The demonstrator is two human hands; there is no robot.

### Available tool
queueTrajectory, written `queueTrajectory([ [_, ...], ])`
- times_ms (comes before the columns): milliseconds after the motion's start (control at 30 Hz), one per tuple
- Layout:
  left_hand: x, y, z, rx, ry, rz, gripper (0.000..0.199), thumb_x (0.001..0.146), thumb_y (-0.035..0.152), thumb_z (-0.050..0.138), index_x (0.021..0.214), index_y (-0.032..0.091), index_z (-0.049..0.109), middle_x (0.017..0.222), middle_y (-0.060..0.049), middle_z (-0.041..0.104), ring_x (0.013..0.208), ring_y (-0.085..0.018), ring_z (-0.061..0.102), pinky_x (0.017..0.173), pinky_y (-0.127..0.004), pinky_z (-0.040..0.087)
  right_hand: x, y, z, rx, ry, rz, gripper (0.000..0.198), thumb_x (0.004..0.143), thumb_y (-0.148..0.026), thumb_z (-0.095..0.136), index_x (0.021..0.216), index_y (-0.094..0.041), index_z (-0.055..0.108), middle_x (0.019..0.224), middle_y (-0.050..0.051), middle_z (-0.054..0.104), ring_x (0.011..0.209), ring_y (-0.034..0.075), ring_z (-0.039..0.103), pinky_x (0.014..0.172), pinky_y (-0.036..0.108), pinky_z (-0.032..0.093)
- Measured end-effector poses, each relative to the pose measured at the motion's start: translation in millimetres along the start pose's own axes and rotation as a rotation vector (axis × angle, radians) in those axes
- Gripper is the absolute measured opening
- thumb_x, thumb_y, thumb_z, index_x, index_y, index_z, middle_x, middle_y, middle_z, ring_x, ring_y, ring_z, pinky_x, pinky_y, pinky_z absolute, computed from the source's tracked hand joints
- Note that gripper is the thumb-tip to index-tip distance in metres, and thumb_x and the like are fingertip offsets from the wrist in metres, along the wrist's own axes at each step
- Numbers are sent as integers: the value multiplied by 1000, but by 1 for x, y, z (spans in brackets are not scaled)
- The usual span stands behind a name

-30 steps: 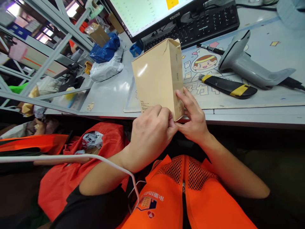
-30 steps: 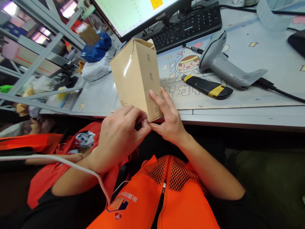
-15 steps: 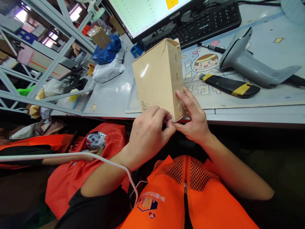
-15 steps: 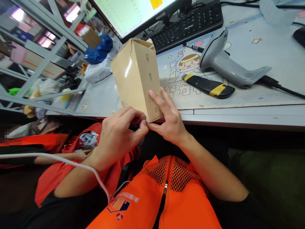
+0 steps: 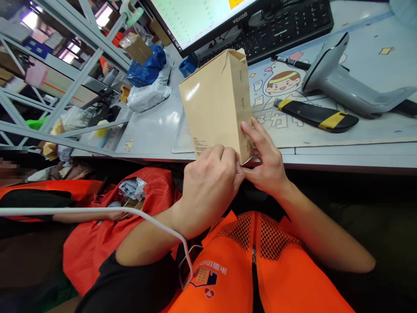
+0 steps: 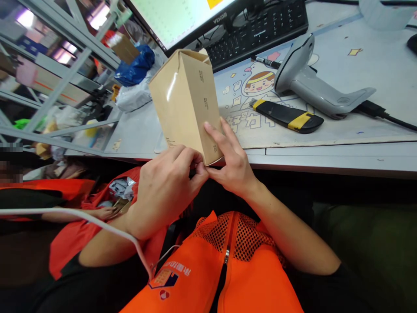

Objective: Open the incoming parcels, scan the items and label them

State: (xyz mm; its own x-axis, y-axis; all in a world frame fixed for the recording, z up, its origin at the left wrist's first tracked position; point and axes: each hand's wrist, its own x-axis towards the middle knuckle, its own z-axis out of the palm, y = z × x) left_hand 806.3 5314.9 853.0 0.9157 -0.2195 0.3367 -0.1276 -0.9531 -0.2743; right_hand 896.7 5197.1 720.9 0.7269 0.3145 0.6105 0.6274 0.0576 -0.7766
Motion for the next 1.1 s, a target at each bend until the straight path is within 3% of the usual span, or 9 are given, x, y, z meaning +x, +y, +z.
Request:
queueTrajectory([
  [1100,-2,-15,5,-246,57,-14,9,91,10,60,88,17,65,80,-1,67,70,-15,60,65,-28,43,1,-5,0,-21,3,49,92,88,-49,86,169,-37,43,180,4,30,161,39,41,122,63,51],
])
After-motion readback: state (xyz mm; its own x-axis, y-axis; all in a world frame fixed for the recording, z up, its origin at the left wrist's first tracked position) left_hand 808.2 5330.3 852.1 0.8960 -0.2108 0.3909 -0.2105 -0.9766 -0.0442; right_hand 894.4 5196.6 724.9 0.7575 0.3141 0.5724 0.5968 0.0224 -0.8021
